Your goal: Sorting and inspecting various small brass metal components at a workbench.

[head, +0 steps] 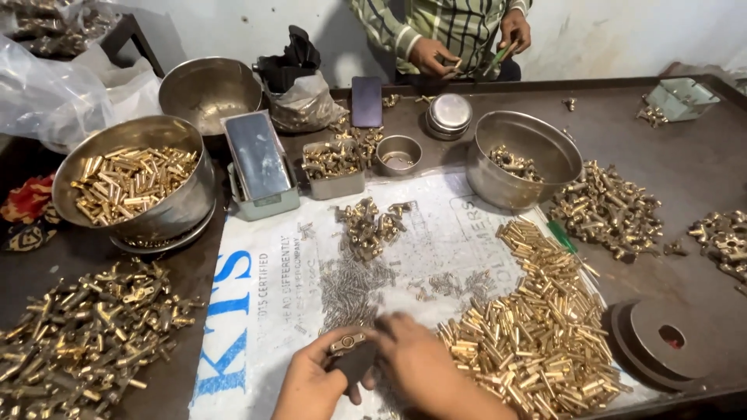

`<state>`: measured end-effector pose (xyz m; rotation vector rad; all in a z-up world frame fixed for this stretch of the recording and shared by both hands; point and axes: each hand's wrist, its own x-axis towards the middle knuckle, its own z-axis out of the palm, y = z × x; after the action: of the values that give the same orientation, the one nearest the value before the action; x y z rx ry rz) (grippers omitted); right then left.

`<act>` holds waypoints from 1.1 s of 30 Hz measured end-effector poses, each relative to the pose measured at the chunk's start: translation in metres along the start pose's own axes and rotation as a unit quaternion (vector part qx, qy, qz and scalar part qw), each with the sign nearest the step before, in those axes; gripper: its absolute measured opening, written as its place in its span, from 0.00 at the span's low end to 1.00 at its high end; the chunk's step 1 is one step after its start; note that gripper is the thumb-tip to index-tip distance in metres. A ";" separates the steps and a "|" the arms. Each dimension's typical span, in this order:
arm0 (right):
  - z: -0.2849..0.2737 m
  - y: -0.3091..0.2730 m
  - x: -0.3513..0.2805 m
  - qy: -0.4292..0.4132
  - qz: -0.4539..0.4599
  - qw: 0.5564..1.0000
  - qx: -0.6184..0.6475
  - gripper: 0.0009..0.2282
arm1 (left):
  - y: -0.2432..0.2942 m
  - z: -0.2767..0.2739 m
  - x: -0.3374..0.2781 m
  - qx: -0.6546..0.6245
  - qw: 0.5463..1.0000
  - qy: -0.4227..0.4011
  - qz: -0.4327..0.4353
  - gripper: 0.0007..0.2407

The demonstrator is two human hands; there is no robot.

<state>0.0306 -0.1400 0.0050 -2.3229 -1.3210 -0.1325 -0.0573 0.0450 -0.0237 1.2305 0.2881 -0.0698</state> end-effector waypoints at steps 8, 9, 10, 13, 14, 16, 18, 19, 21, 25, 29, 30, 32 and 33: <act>0.014 0.023 -0.007 -0.010 0.018 1.000 -0.012 0.05 | 0.064 0.037 0.040 -0.037 0.994 0.104 0.011 0.19; 0.013 0.025 -0.004 0.004 0.013 1.000 0.001 0.05 | 0.059 0.041 0.048 -0.034 0.994 0.104 0.029 0.20; 0.012 0.028 -0.003 0.004 0.017 1.000 -0.001 0.05 | 0.029 0.034 0.061 -0.035 0.994 0.100 0.028 0.20; 0.015 0.032 -0.001 -0.007 0.016 1.000 0.019 0.07 | -0.026 0.019 0.081 0.052 0.996 0.069 0.003 0.14; 0.017 0.034 -0.001 -0.016 0.003 1.000 0.014 0.08 | -0.021 0.022 0.081 0.023 0.997 0.078 0.020 0.16; 0.017 0.037 -0.001 -0.026 -0.007 1.000 0.008 0.10 | -0.023 0.020 0.085 -0.006 0.996 0.084 0.036 0.19; 0.012 0.036 0.000 -0.053 -0.002 0.999 0.009 0.13 | -0.036 0.011 0.092 -0.015 0.997 0.066 0.045 0.12; 0.007 0.036 0.001 -0.052 -0.003 0.999 0.009 0.13 | -0.031 0.012 0.091 -0.014 0.997 0.066 0.046 0.12; -0.003 0.036 -0.001 -0.046 0.089 0.993 0.063 0.11 | -0.023 0.015 0.086 0.047 0.996 0.068 0.026 0.11; -0.036 0.028 -0.008 -0.013 0.170 0.979 0.110 0.09 | -0.007 0.031 0.072 0.107 0.994 0.028 -0.019 0.13; -0.046 0.016 -0.026 0.024 0.197 0.965 0.173 0.09 | -0.018 0.038 0.059 0.095 0.994 -0.058 0.009 0.19; -0.046 0.015 -0.031 0.035 0.205 0.958 0.196 0.09 | -0.014 0.042 0.052 0.113 0.991 -0.052 -0.038 0.18; -0.049 0.013 -0.040 0.042 0.206 0.951 0.226 0.10 | -0.010 0.044 0.043 0.100 0.992 -0.065 -0.050 0.19; -0.050 0.012 -0.045 0.048 0.210 0.942 0.257 0.11 | -0.009 0.046 0.038 0.086 0.991 -0.080 -0.063 0.20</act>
<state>0.0235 -0.2022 0.0318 -2.0489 -0.6775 0.2103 -0.0143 0.0033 -0.0274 1.3681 0.2228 -0.3070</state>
